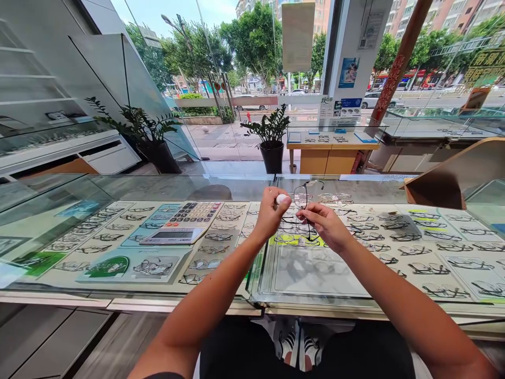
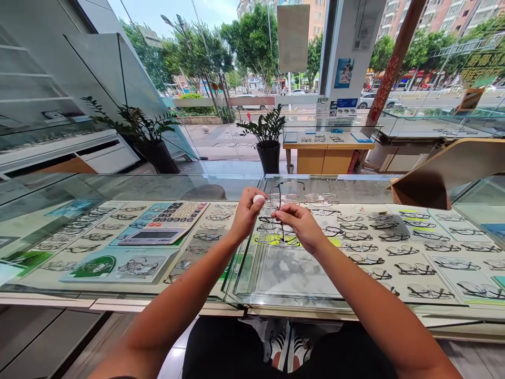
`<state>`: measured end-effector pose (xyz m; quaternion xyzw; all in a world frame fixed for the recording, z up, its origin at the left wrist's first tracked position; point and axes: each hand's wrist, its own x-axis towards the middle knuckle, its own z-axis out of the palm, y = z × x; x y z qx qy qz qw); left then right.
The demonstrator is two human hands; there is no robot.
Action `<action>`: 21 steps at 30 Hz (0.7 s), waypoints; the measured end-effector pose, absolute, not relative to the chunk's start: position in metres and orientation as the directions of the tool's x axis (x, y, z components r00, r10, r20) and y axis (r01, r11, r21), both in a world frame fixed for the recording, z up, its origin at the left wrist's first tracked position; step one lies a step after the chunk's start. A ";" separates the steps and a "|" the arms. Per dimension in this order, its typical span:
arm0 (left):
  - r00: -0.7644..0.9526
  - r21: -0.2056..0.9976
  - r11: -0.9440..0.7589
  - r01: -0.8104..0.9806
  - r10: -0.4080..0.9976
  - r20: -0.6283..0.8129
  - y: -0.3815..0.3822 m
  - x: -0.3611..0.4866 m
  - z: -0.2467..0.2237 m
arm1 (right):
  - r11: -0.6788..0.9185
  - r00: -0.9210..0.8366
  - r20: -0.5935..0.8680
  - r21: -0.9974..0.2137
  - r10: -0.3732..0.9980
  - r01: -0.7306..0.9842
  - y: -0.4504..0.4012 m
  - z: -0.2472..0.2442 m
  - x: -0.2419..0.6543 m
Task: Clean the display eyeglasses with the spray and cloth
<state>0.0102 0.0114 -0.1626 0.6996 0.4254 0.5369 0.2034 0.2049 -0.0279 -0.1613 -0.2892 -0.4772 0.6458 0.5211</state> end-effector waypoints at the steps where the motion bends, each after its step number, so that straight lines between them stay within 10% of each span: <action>1: 0.067 0.716 -0.580 0.387 0.793 0.606 0.009 0.011 -0.163 | -0.001 -0.297 0.127 -0.918 0.947 -0.396 -0.029 -0.162 0.203; 21: 0.337 0.604 -0.697 0.386 0.716 0.611 0.000 0.015 -0.167 | -0.036 -0.223 0.109 -0.825 0.969 -0.564 -0.012 -0.163 0.216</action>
